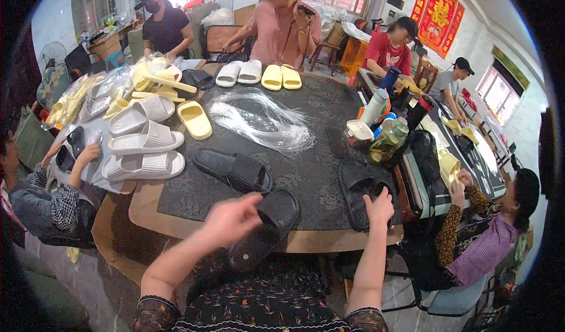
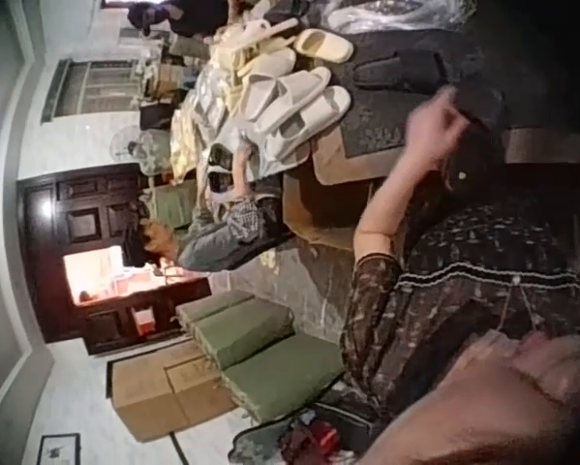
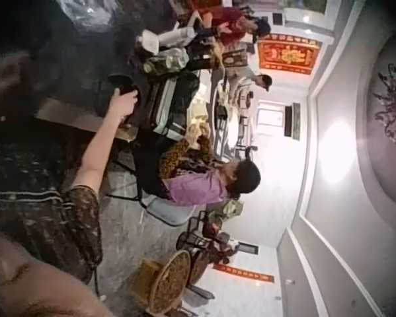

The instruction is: The recorder is inspecting and sorting pairs of foam sandals at a large workshop table.

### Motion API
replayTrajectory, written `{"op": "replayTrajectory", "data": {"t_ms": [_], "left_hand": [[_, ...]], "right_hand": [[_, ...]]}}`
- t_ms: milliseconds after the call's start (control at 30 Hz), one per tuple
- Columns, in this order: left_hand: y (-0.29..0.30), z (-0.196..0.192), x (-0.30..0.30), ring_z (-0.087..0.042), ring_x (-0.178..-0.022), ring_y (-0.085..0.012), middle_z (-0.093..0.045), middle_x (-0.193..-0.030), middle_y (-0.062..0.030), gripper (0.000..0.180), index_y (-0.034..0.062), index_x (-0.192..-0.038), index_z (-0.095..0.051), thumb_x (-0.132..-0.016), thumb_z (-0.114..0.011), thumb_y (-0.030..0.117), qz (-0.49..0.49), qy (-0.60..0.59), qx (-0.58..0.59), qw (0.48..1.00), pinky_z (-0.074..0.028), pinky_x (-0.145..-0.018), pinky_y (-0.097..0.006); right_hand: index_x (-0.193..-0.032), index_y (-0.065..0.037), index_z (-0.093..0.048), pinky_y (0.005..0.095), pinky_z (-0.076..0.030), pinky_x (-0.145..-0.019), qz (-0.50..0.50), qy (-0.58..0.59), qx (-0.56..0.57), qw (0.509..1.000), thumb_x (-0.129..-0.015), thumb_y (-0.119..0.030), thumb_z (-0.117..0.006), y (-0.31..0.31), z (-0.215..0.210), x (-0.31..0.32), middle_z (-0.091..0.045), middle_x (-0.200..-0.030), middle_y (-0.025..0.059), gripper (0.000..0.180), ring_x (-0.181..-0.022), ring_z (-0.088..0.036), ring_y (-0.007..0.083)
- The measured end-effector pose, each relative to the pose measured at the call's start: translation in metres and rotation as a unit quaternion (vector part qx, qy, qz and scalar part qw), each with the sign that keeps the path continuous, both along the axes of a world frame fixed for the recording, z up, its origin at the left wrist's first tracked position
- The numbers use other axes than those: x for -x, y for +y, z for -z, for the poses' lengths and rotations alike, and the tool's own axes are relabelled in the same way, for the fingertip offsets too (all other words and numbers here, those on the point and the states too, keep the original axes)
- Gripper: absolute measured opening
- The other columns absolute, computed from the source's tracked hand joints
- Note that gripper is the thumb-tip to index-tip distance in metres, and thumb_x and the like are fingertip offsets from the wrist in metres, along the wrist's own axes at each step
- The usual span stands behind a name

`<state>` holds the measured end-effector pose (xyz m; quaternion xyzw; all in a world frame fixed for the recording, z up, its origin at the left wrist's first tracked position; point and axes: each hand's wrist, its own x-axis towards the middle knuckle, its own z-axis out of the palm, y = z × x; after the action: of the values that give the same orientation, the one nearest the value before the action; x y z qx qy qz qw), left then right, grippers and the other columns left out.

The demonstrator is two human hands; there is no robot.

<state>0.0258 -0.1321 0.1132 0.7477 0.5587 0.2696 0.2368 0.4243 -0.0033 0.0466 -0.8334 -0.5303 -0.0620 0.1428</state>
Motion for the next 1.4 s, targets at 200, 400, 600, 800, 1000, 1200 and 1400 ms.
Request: {"op": "replayTrajectory", "data": {"t_ms": [200,400,600,800,1000,1200,1400], "left_hand": [[0.079,0.023,0.089,-0.045,-0.12,-0.0343,-0.052,-0.125,-0.0168,0.056,0.0045,-0.124,-0.05,-0.072,-0.069,0.014,-0.153,0.223,-0.066,0.96,-0.042,-0.098,-0.041],[0.106,0.059,0.09,-0.059,-0.095,-0.0353,-0.063,-0.094,-0.0185,0.038,0.0013,-0.092,-0.061,-0.069,-0.075,0.028,-0.018,0.111,-0.02,0.993,-0.047,-0.08,-0.043],[0.065,0.061,0.033,-0.065,-0.074,-0.032,-0.067,-0.076,-0.0144,0.038,0.0016,-0.077,-0.065,-0.071,-0.075,0.037,-0.191,-0.003,0.025,0.981,-0.051,-0.067,-0.04],[0.003,0.096,-0.006,-0.066,-0.075,-0.0193,-0.067,-0.087,-0.0094,0.034,0.0027,-0.105,-0.063,-0.077,-0.072,0.022,-0.117,-0.191,0.049,0.973,-0.053,-0.066,-0.031],[-0.008,0.059,0.029,-0.061,-0.074,-0.0092,-0.067,-0.08,-0.0043,0.017,0.0051,-0.092,-0.069,-0.082,-0.068,0.018,-0.034,-0.202,0.096,0.974,-0.05,-0.067,-0.027],[0.071,0.03,0.045,-0.062,-0.08,-0.0264,-0.065,-0.085,-0.0121,0.018,0.006,-0.09,-0.069,-0.08,-0.067,0.021,-0.113,-0.025,-0.115,0.987,-0.051,-0.072,-0.035],[0.149,0.085,0.017,-0.057,-0.095,-0.0325,-0.064,-0.09,-0.0135,0.022,0.0103,-0.09,-0.071,-0.074,-0.068,0.026,-0.091,0.263,-0.065,0.958,-0.048,-0.084,-0.043]], "right_hand": [[-0.13,-0.007,-0.048,0.036,-0.05,-0.076,-0.327,0.256,0.14,0.899,-0.074,-0.043,-0.074,-0.081,-0.053,0.096,-0.063,-0.102,0.0108,0.071,-0.077,-0.065,0.027],[-0.134,-0.01,-0.04,0.0433,-0.05,-0.082,-0.506,0.183,0.141,0.831,-0.07,-0.05,-0.075,-0.111,-0.031,0.162,-0.046,-0.121,0.0167,0.083,-0.101,-0.057,0.0361],[-0.131,-0.01,-0.044,0.0438,-0.049,-0.086,-0.466,0.232,0.075,0.851,-0.07,-0.031,-0.074,-0.071,0.0,0.175,-0.042,-0.129,0.0167,0.071,-0.107,-0.055,0.0366],[-0.121,-0.01,-0.054,0.0376,-0.049,-0.081,-0.474,0.254,-0.044,0.842,-0.064,-0.014,-0.07,-0.022,0.02,0.179,-0.05,-0.118,0.0094,0.059,-0.097,-0.058,0.0295],[-0.117,-0.012,-0.054,0.0401,-0.047,-0.088,-0.444,0.272,-0.085,0.849,-0.062,-0.009,-0.067,-0.027,0.03,0.191,-0.049,-0.117,0.0086,0.057,-0.107,-0.053,0.0309],[-0.118,-0.013,-0.054,0.0398,-0.046,-0.091,-0.423,0.273,-0.13,0.854,-0.062,-0.006,-0.064,-0.034,0.039,0.195,-0.048,-0.118,0.0088,0.057,-0.112,-0.05,0.03],[-0.119,-0.012,-0.053,0.0406,-0.045,-0.093,-0.43,0.256,-0.136,0.855,-0.062,-0.006,-0.062,-0.035,0.044,0.197,-0.048,-0.119,0.0104,0.058,-0.114,-0.048,0.0316]]}}
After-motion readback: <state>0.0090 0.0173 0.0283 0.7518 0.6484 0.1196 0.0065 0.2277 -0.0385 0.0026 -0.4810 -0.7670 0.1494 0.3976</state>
